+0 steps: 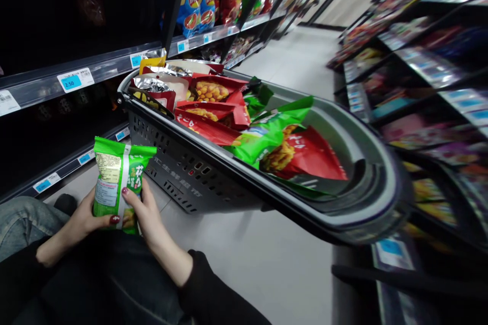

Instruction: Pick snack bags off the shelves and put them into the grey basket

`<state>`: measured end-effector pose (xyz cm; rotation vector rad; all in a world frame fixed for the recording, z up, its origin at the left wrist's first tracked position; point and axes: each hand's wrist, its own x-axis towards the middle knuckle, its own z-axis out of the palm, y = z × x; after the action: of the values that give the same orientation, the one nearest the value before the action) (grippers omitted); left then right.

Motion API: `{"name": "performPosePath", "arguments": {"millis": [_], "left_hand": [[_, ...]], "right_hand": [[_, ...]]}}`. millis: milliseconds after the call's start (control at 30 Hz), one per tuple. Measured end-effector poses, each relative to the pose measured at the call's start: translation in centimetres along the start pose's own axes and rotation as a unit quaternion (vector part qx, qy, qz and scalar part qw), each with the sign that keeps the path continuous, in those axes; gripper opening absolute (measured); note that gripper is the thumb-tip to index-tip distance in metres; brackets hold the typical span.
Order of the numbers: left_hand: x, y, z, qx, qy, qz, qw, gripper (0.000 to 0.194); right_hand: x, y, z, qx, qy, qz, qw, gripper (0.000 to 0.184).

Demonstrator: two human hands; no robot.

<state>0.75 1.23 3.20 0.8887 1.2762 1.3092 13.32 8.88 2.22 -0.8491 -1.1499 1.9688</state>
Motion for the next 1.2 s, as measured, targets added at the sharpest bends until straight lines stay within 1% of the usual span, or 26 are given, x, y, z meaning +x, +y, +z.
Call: {"name": "performPosePath", "arguments": {"millis": [67,100,133,167,233,267,333,367,400,467,533,567,600,667,733,800,833,900,967,1033,1067,1133,1200], "left_hand": [[-0.2,-0.5,0.1,0.07,0.044,0.023,0.996,0.064],[-0.3,-0.7,0.2,0.102,0.062,0.033,0.992,0.066],[-0.6,-1.0,0.3,0.125,0.07,0.041,0.989,0.067],[-0.8,-1.3,0.5,0.133,0.068,0.045,0.988,0.066],[-1.4,-1.7,0.9,0.114,0.049,0.045,0.991,0.063],[-1.7,-1.9,1.1,0.091,0.035,0.041,0.994,0.062],[-1.9,-2.2,1.4,0.049,0.014,0.033,0.998,0.061],[-2.0,-2.2,1.4,0.038,0.005,0.034,0.999,0.06],[-1.9,-2.3,1.4,0.032,-0.004,0.04,0.999,0.058],[-1.7,-2.2,1.2,0.023,-0.015,0.068,0.997,0.051],[-1.4,-2.1,0.9,-0.009,-0.002,0.093,0.996,0.045],[-1.1,-2.1,0.7,-0.037,0.008,0.098,0.994,0.046],[-0.9,-2.0,0.6,-0.069,0.018,0.1,0.992,0.051],[-0.6,-1.8,0.4,-0.118,0.027,0.1,0.988,0.068],[-0.3,-1.7,0.3,-0.135,0.016,0.101,0.986,0.08],[-0.3,-1.7,0.3,-0.139,-0.011,0.084,0.987,0.082],[-0.3,-1.6,0.3,-0.143,-0.028,0.063,0.987,0.08],[-0.5,-1.4,0.3,-0.144,-0.066,0.004,0.987,0.07],[-0.7,-1.0,0.2,-0.126,-0.094,-0.046,0.987,0.059],[-0.8,-0.5,0.2,-0.098,-0.101,-0.064,0.988,0.054],[-0.7,-0.3,0.1,-0.08,-0.092,-0.062,0.991,0.054],[-0.5,0.0,-0.1,-0.034,-0.061,-0.045,0.996,0.053],[-0.3,0.2,-0.3,0.013,-0.031,-0.028,0.999,0.051]], "right_hand": [[0.1,0.7,-0.1,-0.07,0.055,-0.022,0.996,0.047],[0.1,1.0,-0.2,-0.091,0.068,-0.026,0.993,0.046],[0.1,1.2,-0.1,-0.095,0.067,-0.027,0.993,0.045],[0.0,1.3,0.0,-0.088,0.054,-0.03,0.994,0.044],[-0.2,1.1,0.2,-0.078,0.018,-0.04,0.996,0.045],[-0.2,0.9,0.4,-0.082,0.0,-0.045,0.996,0.05],[-0.3,0.5,0.6,-0.099,-0.02,-0.045,0.994,0.068],[-0.3,0.3,0.6,-0.099,-0.017,-0.035,0.994,0.074],[-0.3,0.1,0.6,-0.088,-0.009,-0.019,0.996,0.075],[-0.3,-0.3,0.5,-0.033,0.006,0.024,0.999,0.063],[-0.3,-0.9,0.3,0.044,-0.002,0.053,0.998,0.048],[-0.3,-1.3,0.2,0.081,-0.013,0.057,0.995,0.044],[-0.4,-1.6,0.1,0.112,-0.024,0.055,0.992,0.041],[-0.4,-2.3,0.0,0.155,-0.041,0.05,0.986,0.035],[-0.5,-2.6,-0.1,0.181,-0.044,0.053,0.981,0.03],[-0.6,-2.5,-0.2,0.192,-0.049,0.058,0.978,0.027],[-0.7,-2.4,-0.2,0.189,-0.057,0.059,0.979,0.027],[-0.9,-1.9,-0.3,0.159,-0.09,0.054,0.982,0.031],[-1.1,-1.6,-0.3,0.106,-0.131,0.039,0.985,0.038],[-1.2,-1.5,-0.3,0.036,-0.159,0.01,0.987,0.051],[-1.2,-1.5,-0.3,-0.005,-0.158,-0.007,0.987,0.058],[-0.9,-1.6,-0.3,-0.082,-0.132,-0.035,0.987,0.07],[-0.6,-1.7,-0.3,-0.132,-0.094,-0.042,0.986,0.074]]}}
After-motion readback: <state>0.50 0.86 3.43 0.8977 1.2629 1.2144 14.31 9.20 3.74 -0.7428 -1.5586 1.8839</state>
